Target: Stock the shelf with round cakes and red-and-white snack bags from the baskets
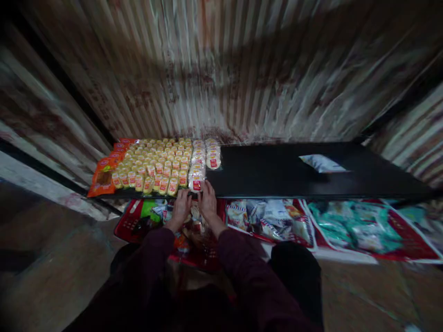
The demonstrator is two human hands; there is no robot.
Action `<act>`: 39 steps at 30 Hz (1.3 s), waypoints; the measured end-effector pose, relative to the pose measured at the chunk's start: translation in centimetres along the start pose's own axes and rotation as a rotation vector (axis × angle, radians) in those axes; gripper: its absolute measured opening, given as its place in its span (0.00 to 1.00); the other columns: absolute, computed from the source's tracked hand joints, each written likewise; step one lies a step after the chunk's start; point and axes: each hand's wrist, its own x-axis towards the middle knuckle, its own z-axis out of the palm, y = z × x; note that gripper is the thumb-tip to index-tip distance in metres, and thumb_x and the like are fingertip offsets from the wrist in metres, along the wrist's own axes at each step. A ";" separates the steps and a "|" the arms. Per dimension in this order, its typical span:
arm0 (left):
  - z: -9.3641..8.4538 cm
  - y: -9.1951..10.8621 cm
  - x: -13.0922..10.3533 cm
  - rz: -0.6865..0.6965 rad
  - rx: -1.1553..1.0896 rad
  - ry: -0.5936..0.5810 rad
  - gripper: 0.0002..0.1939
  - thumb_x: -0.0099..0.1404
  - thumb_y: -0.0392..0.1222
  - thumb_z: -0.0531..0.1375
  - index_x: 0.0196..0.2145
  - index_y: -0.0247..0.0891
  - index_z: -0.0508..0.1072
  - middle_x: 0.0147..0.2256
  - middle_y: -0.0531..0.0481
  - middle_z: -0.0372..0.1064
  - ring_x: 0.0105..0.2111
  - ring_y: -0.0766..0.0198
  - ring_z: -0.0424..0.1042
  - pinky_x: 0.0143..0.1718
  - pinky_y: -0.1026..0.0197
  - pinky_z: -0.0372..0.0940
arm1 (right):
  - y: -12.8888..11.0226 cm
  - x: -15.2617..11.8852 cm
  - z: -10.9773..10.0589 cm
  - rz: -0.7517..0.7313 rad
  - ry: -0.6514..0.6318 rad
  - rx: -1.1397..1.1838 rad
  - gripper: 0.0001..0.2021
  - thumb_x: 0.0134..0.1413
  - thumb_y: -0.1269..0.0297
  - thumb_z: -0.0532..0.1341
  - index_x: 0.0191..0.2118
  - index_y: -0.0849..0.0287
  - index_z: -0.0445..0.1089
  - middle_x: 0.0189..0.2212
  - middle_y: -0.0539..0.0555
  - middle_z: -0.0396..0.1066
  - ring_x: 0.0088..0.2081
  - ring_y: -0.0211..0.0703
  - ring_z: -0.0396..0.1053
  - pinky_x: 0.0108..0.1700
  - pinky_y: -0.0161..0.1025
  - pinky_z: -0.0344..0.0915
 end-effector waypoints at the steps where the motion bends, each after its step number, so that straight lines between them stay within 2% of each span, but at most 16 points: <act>1: 0.0 0.1 -0.1 -0.005 0.002 0.012 0.14 0.67 0.35 0.51 0.50 0.35 0.65 0.46 0.40 0.64 0.45 0.58 0.70 0.45 0.58 0.68 | 0.0 0.0 -0.1 0.002 0.001 0.006 0.23 0.57 0.69 0.51 0.59 0.66 0.59 0.60 0.65 0.56 0.62 0.51 0.52 0.62 0.50 0.55; 6: 0.1 0.3 -0.2 -0.014 -0.013 0.051 0.14 0.65 0.33 0.53 0.49 0.35 0.65 0.46 0.40 0.63 0.45 0.59 0.70 0.46 0.59 0.68 | 0.1 0.1 -0.5 -0.002 -0.001 0.041 0.24 0.56 0.69 0.53 0.59 0.62 0.59 0.60 0.64 0.56 0.62 0.50 0.53 0.61 0.51 0.56; 12: 0.1 0.5 -0.5 -0.017 -0.066 0.059 0.14 0.66 0.34 0.52 0.49 0.36 0.64 0.45 0.41 0.63 0.43 0.59 0.70 0.45 0.59 0.67 | 0.4 -0.1 -0.9 0.012 -0.008 0.049 0.24 0.55 0.68 0.53 0.58 0.65 0.60 0.59 0.65 0.57 0.61 0.50 0.53 0.62 0.49 0.55; 18: 0.1 0.7 -0.6 -0.021 -0.106 0.063 0.13 0.66 0.35 0.51 0.49 0.36 0.64 0.45 0.40 0.63 0.44 0.59 0.69 0.45 0.57 0.66 | 0.5 -0.2 -0.9 -0.001 -0.004 0.062 0.24 0.55 0.68 0.54 0.58 0.62 0.59 0.59 0.64 0.57 0.61 0.50 0.53 0.61 0.51 0.55; 23: 0.1 0.5 -1.9 0.009 -0.096 0.031 0.13 0.67 0.34 0.48 0.47 0.36 0.66 0.44 0.41 0.65 0.45 0.60 0.68 0.48 0.59 0.64 | 0.1 -0.8 -1.6 -0.034 0.038 0.043 0.21 0.57 0.66 0.53 0.56 0.62 0.60 0.55 0.64 0.60 0.58 0.50 0.56 0.59 0.50 0.58; 25: 0.3 0.2 -3.1 0.022 -0.057 -0.050 0.14 0.68 0.34 0.46 0.46 0.36 0.67 0.44 0.41 0.65 0.45 0.60 0.68 0.48 0.60 0.64 | 0.0 -1.9 -1.9 -0.058 0.053 0.038 0.18 0.58 0.65 0.52 0.54 0.62 0.62 0.52 0.63 0.63 0.55 0.49 0.59 0.58 0.49 0.59; 28: 0.7 -0.8 -5.1 -0.014 -0.002 -0.250 0.15 0.67 0.33 0.46 0.45 0.36 0.69 0.44 0.41 0.68 0.45 0.60 0.69 0.48 0.61 0.63 | 0.1 -4.7 -1.8 -0.074 0.022 0.035 0.15 0.59 0.66 0.50 0.50 0.61 0.65 0.47 0.61 0.66 0.51 0.48 0.61 0.56 0.48 0.60; 32: 1.5 -2.8 -7.5 -0.177 0.052 -0.579 0.15 0.66 0.32 0.47 0.44 0.36 0.71 0.45 0.41 0.71 0.47 0.61 0.70 0.50 0.61 0.62 | 0.4 -8.9 -0.8 0.002 -0.098 0.017 0.15 0.57 0.70 0.50 0.48 0.62 0.65 0.45 0.61 0.66 0.50 0.48 0.61 0.55 0.46 0.60; 35: 2.4 -4.4 -8.8 -0.251 0.072 -0.731 0.14 0.64 0.31 0.50 0.42 0.34 0.72 0.43 0.40 0.73 0.45 0.60 0.72 0.49 0.60 0.63 | 0.8 -11.1 0.3 0.125 -0.251 -0.051 0.16 0.55 0.73 0.51 0.49 0.61 0.66 0.47 0.61 0.66 0.52 0.48 0.62 0.55 0.45 0.60; 39: 3.8 -5.6 -9.8 -0.268 0.035 -0.845 0.15 0.58 0.29 0.55 0.43 0.33 0.73 0.45 0.38 0.72 0.48 0.57 0.71 0.51 0.58 0.63 | 1.9 -12.4 1.8 0.286 -0.653 -0.171 0.18 0.55 0.66 0.56 0.52 0.59 0.66 0.52 0.62 0.66 0.54 0.50 0.62 0.57 0.44 0.58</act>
